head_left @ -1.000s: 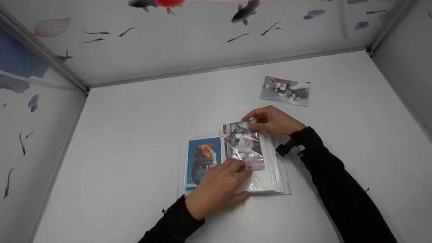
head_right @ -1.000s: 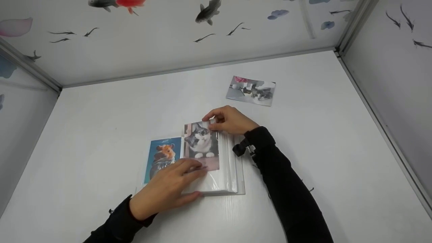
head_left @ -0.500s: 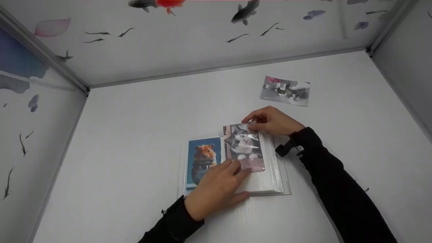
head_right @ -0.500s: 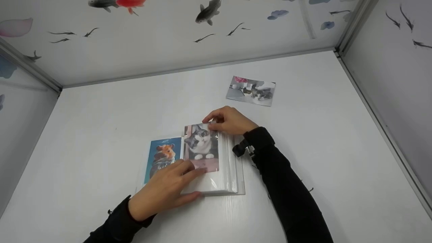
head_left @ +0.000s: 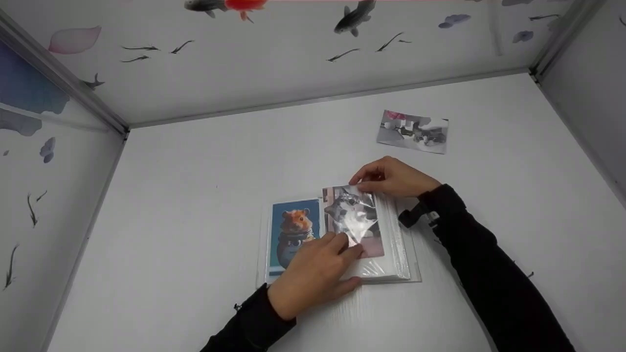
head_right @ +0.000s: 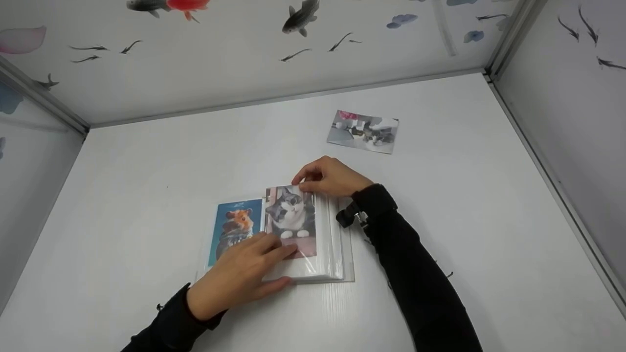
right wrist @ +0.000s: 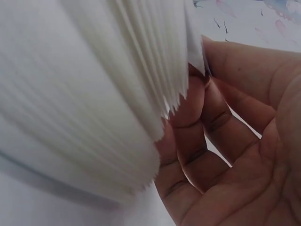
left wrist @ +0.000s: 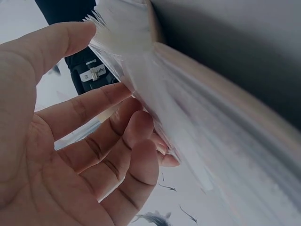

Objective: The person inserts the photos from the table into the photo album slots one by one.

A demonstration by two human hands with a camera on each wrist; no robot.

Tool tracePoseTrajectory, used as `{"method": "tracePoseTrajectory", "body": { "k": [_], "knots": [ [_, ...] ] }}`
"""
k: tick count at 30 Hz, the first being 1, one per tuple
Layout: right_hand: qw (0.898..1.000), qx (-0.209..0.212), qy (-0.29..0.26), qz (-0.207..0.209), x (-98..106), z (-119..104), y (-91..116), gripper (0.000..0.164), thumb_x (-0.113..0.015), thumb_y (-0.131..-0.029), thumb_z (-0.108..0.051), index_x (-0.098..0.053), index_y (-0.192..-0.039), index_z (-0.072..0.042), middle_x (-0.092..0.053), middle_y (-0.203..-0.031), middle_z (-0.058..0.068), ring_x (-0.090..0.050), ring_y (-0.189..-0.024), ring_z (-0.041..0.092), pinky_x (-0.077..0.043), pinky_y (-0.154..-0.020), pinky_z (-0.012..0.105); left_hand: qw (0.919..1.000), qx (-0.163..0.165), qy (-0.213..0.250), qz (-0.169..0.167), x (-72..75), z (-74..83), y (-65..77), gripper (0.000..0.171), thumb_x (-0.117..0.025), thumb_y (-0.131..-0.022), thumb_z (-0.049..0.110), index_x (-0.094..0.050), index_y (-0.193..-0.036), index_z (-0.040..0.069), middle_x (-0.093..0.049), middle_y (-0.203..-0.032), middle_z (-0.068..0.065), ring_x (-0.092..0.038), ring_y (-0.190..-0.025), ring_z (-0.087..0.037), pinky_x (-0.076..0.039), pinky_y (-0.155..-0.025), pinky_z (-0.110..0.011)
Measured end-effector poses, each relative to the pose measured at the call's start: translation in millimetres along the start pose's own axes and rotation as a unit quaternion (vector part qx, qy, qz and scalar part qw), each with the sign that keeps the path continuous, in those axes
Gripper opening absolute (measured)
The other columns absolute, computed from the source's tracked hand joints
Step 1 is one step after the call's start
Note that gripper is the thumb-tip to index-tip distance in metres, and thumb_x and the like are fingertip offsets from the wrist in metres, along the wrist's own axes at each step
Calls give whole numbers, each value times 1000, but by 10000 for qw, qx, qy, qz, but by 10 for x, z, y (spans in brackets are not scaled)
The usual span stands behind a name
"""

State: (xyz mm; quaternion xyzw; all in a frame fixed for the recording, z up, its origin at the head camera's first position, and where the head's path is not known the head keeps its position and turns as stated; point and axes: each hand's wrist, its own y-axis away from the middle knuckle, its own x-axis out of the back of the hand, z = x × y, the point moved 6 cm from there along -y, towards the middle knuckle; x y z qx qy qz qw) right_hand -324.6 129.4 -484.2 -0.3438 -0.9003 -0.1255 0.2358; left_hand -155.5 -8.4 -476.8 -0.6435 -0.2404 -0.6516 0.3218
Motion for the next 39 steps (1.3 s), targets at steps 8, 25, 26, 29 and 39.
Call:
{"method": "tracePoseTrajectory", "body": {
  "k": [8, 25, 26, 29, 39],
  "knots": [
    [9999, -56, -20, -111, -39, 206, -65, 20, -63, -99, -13, -74, -115, -8, -75, -109, 11, -65, -97, 26, -48, -84, 25, 9999, -53, 11, 102, -7, -1, 2, 51, -71, -88, 53, -68, -125, 18, -57, -95, 3, -51, -80, -11, -44, -61, -24],
    [9999, 26, 141, 13, -40, 302, -103, 17, -65, -98, -30, -76, -110, -24, -75, -107, -6, -65, -99, 15, -50, -90, 30, 9999, -59, -25, 157, -9, 6, 15, 50, -71, -88, 53, -67, -124, 18, -58, -99, 3, -52, -84, -12, -48, -67, -23],
    [9999, 3, 141, 36, -38, 299, -103, 17, -65, -98, -30, -76, -110, -24, -75, -107, -6, -64, -98, 15, -50, -90, 30, 9999, -53, -42, 152, -4, 10, 16, 51, -71, -88, 53, -67, -124, 18, -58, -99, 3, -53, -85, -11, -49, -67, -24],
    [9999, -66, 99, 55, -32, 302, -101, 16, -66, -98, -29, -76, -110, -24, -75, -106, -5, -64, -96, 16, -50, -88, 31, 9999, -53, -87, 112, 10, 24, 13, 50, -72, -88, 52, -67, -124, 18, -59, -98, 2, -53, -83, -11, -49, -66, -23],
    [9999, 91, 29, -125, -44, 315, -111, 15, -67, -97, -27, -77, -107, -23, -76, -105, -5, -65, -93, 15, -50, -86, 24, 10000, -86, 24, 19, 6, 29, 4, 44, -71, -90, 50, -69, -121, 19, -58, -94, 3, -51, -80, -10, -44, -63, -21]
  ]
}}
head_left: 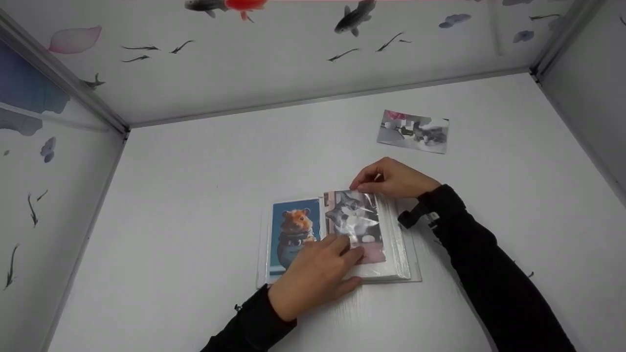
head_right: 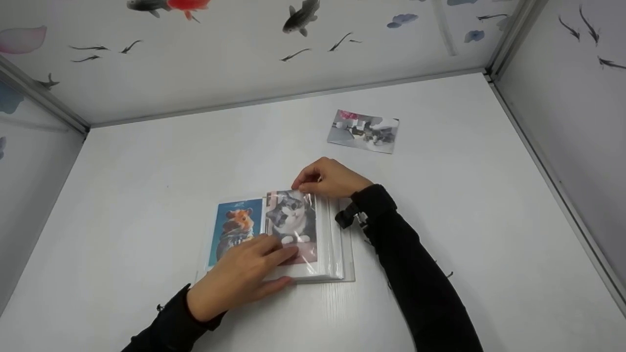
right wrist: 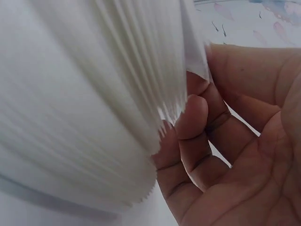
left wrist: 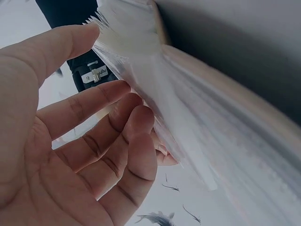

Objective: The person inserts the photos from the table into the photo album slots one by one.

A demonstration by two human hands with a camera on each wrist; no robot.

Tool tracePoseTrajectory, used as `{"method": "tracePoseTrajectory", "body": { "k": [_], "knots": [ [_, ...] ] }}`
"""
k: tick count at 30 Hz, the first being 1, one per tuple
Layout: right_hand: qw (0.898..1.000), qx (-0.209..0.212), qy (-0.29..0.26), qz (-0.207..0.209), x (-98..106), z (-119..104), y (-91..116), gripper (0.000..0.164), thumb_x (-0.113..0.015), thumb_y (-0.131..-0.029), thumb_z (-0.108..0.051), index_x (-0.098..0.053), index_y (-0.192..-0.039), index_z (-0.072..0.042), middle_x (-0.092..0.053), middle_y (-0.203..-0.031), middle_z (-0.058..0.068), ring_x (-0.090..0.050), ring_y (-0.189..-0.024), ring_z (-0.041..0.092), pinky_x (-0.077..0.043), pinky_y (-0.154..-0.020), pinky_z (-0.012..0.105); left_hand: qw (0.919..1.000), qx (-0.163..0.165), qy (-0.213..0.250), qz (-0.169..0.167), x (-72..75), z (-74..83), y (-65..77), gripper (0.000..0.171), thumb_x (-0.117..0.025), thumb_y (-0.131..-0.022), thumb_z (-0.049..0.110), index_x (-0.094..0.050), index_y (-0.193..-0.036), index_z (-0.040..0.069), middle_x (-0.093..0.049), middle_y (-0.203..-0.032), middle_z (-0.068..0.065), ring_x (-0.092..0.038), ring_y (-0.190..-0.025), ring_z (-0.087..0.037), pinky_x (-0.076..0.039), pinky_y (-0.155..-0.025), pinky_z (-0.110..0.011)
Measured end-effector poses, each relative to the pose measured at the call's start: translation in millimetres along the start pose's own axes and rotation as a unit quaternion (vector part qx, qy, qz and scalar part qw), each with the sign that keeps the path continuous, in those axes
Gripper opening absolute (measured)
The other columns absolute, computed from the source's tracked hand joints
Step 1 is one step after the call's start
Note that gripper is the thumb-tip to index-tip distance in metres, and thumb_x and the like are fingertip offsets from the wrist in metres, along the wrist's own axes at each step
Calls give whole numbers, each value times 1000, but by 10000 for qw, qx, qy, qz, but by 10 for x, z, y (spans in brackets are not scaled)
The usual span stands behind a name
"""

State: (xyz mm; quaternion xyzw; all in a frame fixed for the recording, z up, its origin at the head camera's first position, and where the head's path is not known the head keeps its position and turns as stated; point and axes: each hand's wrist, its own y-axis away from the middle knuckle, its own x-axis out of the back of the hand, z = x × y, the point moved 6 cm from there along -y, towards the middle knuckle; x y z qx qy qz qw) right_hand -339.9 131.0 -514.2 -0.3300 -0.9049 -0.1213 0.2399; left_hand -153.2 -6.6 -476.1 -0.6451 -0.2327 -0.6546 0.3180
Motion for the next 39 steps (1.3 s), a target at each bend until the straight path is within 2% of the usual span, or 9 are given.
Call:
{"method": "tracePoseTrajectory", "body": {
  "k": [12, 19, 31, 39],
  "knots": [
    [9991, 133, 409, -62, -37, -23, 4, 18, -64, -99, -35, -77, -106, -26, -75, -99, -9, -65, -92, 10, -50, -85, 26, 9998, -40, 56, 177, -7, -9, 7, 38, -72, -89, 48, -69, -114, 20, -58, -94, 5, -51, -79, -10, -43, -61, -22],
    [9997, 212, 121, -82, -29, -28, 13, 16, -66, -97, -36, -78, -101, -26, -76, -97, -8, -69, -94, 12, -53, -92, 32, 9995, -105, -82, 292, 4, -3, 15, 37, -73, -89, 47, -69, -112, 19, -56, -90, 5, -47, -75, -9, -40, -57, -21],
    [9991, 316, 96, -273, -87, -44, -18, 16, -68, -96, -33, -79, -100, -23, -74, -96, -4, -67, -91, 12, -53, -89, 28, 9992, -118, -147, 359, -19, 3, 7, 41, -73, -88, 49, -72, -116, 20, -58, -95, 4, -50, -78, -11, -41, -58, -22],
    [9999, 9, 134, -59, -31, -23, 6, 25, -65, -97, -37, -75, -109, -18, -75, -105, -3, -69, -97, 13, -52, -95, 37, 9997, -107, 34, 217, -2, 0, -6, 43, -70, -90, 51, -72, -119, 20, -59, -95, 4, -50, -78, -10, -43, -61, -21]
  ]
}}
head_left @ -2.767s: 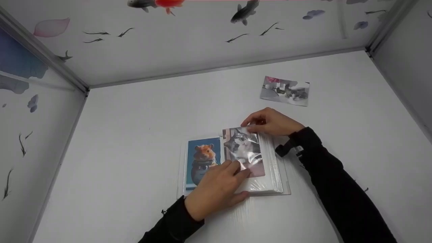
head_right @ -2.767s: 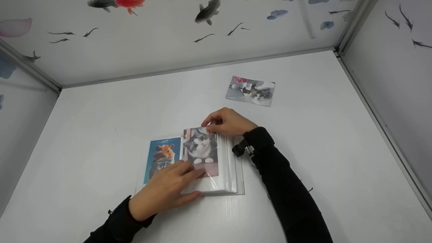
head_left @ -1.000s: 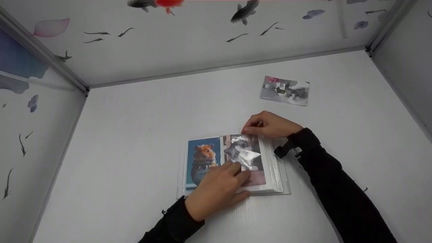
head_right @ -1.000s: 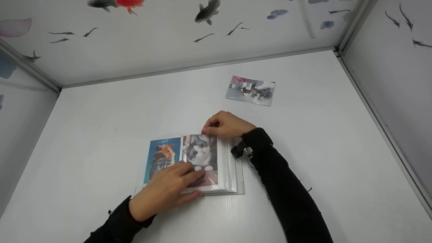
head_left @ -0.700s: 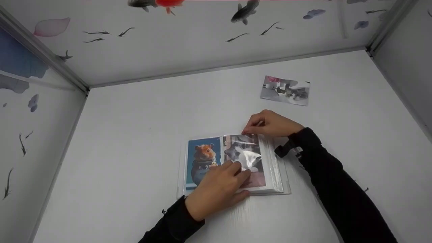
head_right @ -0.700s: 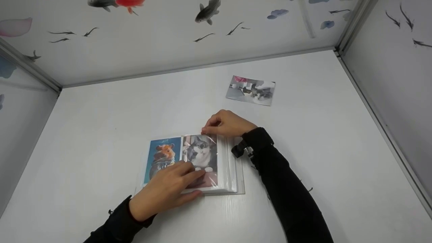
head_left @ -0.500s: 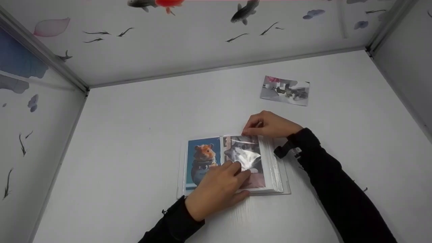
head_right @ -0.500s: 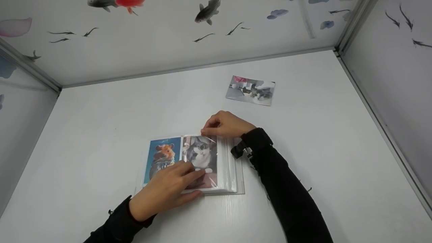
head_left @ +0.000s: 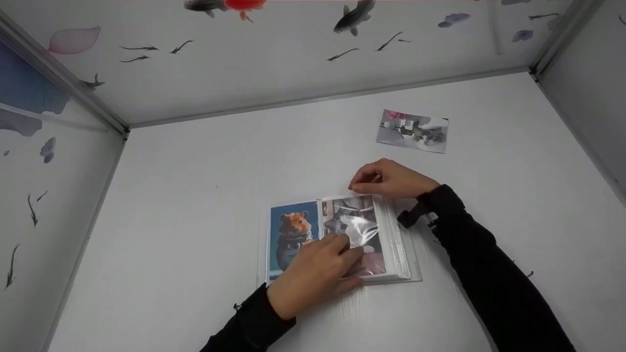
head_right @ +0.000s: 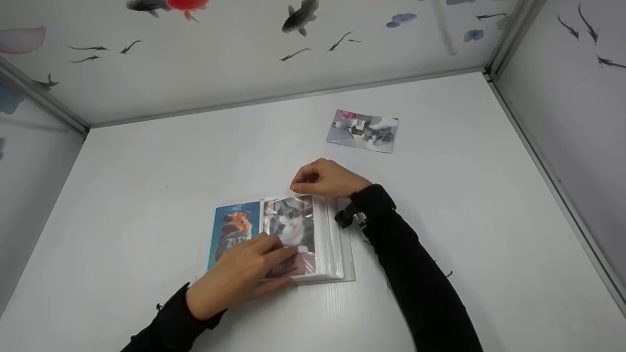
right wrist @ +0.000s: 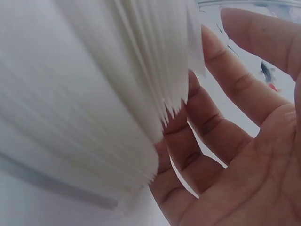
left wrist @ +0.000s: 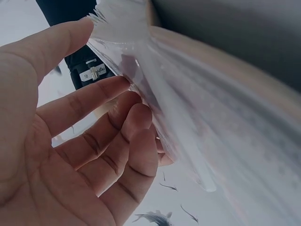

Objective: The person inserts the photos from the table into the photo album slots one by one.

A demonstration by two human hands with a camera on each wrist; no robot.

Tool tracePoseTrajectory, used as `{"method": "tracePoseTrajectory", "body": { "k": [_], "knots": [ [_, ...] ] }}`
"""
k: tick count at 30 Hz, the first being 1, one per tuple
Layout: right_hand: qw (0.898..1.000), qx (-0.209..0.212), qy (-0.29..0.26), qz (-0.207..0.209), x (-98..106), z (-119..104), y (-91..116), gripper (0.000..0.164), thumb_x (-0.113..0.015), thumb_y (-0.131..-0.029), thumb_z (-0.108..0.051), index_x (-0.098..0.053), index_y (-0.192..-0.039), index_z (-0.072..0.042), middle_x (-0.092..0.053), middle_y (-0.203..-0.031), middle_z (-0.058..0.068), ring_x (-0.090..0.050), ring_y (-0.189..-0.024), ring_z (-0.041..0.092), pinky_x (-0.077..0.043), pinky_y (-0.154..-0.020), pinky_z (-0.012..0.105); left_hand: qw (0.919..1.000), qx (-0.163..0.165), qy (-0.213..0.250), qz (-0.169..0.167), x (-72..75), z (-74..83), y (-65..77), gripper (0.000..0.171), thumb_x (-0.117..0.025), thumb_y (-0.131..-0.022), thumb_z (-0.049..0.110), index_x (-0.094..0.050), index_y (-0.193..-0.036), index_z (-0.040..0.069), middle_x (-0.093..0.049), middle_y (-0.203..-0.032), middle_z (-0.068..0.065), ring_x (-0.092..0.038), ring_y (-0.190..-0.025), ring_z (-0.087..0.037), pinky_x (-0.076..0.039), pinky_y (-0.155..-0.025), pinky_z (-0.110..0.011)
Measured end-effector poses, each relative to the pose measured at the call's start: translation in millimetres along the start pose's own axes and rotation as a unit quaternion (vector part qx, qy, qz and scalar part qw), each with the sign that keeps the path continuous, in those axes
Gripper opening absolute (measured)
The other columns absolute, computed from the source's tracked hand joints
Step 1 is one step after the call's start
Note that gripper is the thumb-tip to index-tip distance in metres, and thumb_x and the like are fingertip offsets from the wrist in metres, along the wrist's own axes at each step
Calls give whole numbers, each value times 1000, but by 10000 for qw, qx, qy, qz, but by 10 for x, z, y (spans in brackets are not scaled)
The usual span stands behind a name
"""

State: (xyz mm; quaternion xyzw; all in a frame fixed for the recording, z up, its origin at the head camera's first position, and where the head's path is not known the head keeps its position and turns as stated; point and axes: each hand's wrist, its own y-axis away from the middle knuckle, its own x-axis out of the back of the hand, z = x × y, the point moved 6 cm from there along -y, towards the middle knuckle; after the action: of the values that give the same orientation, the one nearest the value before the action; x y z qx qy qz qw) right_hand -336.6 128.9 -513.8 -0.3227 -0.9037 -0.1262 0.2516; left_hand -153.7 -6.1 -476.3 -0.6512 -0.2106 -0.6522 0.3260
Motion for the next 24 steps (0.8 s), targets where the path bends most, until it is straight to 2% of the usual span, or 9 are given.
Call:
{"method": "tracePoseTrajectory", "body": {
  "k": [5, 9, 13, 17, 20, 24],
  "knots": [
    [9997, -40, 29, 237, 74, 15, 15, 30, -65, -98, -38, -74, -112, -13, -75, -108, 2, -68, -99, 14, -52, -94, 39, 9999, -12, 99, 19, 6, -2, -4, 41, -67, -93, 49, -72, -120, 19, -58, -94, 4, -50, -78, -10, -43, -61, -21],
    [9995, 3, 10, 331, 112, 27, 19, 29, -64, -98, -37, -74, -113, -14, -75, -109, 1, -68, -99, 14, -52, -94, 35, 9998, -49, 108, 143, 13, 2, 0, 35, -65, -95, 46, -72, -116, 19, -58, -92, 4, -50, -77, -8, -44, -60, -19],
    [9990, 23, -98, 429, 138, 34, 22, 27, -65, -98, -34, -74, -113, -13, -75, -109, 3, -68, -99, 18, -51, -90, 30, 9984, -300, 69, 475, 49, 46, -8, 27, -63, -97, 39, -73, -112, 21, -62, -91, 6, -53, -75, -8, -48, -61, -19],
    [9981, 98, -223, 571, 169, 9, 33, 25, -64, -99, -26, -72, -115, -9, -74, -108, 10, -67, -99, 28, -50, -84, 26, 9944, -588, 81, 871, 108, 110, -17, 24, -61, -98, 32, -71, -116, 21, -63, -89, 6, -57, -72, -7, -49, -61, -18],
    [9976, 125, -286, 610, 186, -57, 55, 23, -63, -100, -21, -71, -115, -6, -73, -108, 17, -65, -98, 36, -50, -82, 27, 9928, -702, -22, 973, 125, 144, -14, 30, -60, -98, 28, -65, -127, 22, -62, -87, 6, -57, -71, -7, -50, -62, -17],
    [9975, 102, -355, 605, 202, -214, 104, 20, -62, -100, -18, -71, -113, -6, -72, -107, 22, -64, -99, 42, -50, -83, 29, 9931, -783, -197, 846, 106, 169, 7, 53, -64, -94, 23, -50, -144, 28, -58, -87, 6, -54, -69, -8, -49, -64, -19]
  ]
}}
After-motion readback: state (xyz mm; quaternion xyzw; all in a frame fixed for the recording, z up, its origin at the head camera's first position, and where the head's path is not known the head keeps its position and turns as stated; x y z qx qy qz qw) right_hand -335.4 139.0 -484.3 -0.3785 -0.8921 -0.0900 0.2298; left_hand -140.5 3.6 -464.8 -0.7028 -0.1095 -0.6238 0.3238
